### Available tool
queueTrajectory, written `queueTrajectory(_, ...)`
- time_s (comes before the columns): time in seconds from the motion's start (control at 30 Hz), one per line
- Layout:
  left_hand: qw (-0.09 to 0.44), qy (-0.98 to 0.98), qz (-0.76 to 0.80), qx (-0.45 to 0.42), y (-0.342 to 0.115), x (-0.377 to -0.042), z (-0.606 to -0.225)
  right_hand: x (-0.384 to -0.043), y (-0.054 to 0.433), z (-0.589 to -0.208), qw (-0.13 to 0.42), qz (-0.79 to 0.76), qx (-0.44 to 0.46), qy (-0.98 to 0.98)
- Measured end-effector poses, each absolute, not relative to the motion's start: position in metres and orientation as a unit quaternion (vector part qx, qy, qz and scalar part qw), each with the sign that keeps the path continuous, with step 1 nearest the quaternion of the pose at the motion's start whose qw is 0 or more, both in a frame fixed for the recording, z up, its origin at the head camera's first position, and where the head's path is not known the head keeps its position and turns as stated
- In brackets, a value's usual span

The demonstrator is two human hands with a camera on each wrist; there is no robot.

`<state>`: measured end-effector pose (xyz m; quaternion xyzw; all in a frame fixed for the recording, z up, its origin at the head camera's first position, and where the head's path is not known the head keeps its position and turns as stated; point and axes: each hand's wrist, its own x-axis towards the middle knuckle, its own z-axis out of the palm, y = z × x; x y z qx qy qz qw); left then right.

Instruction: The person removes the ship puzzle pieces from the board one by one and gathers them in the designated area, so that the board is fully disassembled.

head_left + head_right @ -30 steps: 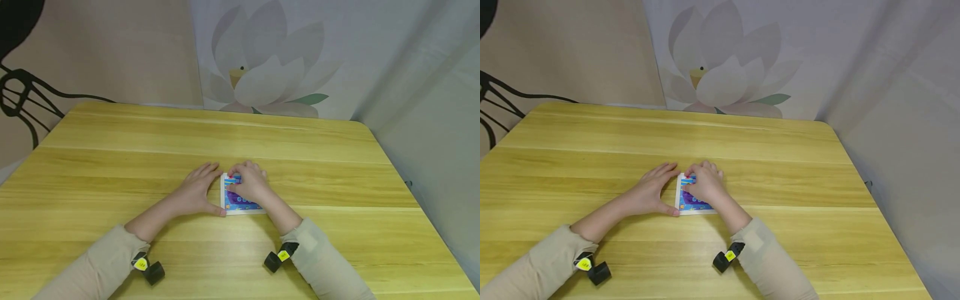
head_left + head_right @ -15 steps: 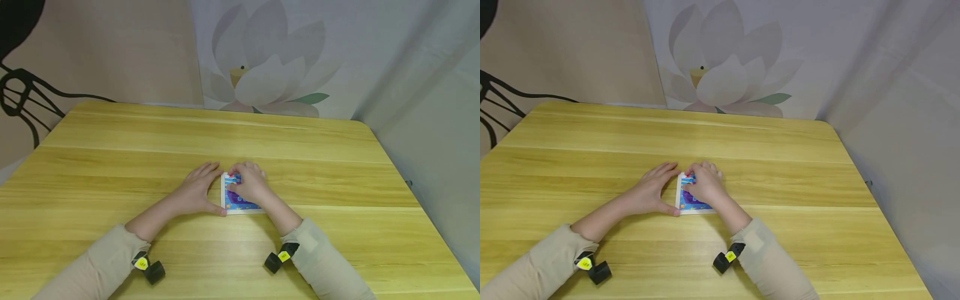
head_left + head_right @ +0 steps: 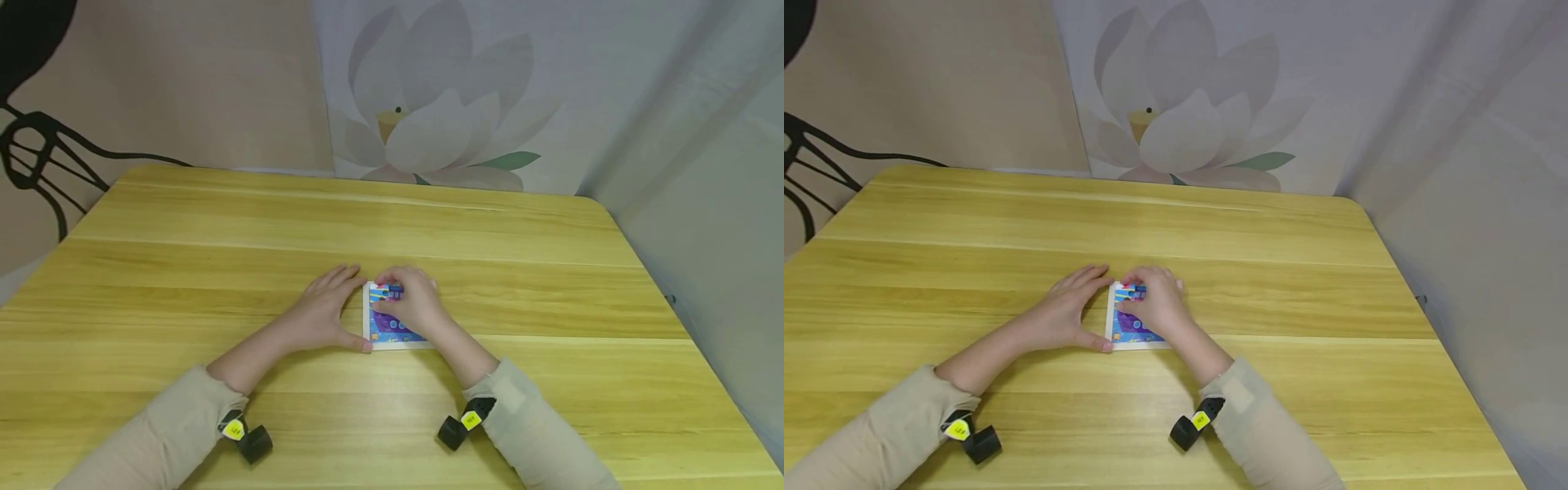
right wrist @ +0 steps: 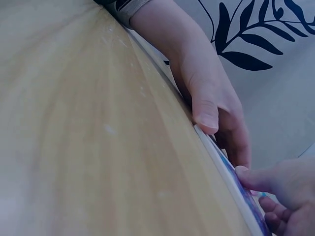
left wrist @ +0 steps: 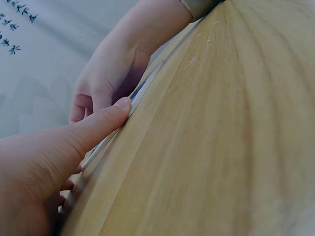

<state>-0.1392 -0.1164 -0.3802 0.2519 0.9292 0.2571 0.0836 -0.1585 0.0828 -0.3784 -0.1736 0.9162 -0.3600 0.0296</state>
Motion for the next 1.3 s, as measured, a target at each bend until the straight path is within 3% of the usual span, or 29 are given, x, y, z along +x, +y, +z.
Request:
queueTrajectory(0.37, 0.08, 0.93, 0.252, 0.253, -0.117, -0.141, -0.383, -0.157, 0.087, -0.386, -0.008, -0.422, -0.186, 0.887)
queueTrajectory(0.83, 0.081, 0.932, 0.248, 0.253, -0.117, -0.141, -0.382, -0.159, 0.095, -0.383, 0.044, -0.526, -0.168, 0.832)
queueTrajectory(1.3, 0.084, 0.932, 0.249, 0.249, -0.117, -0.141, -0.381, -0.163, 0.118, -0.376, 0.025, -0.542, -0.162, 0.824)
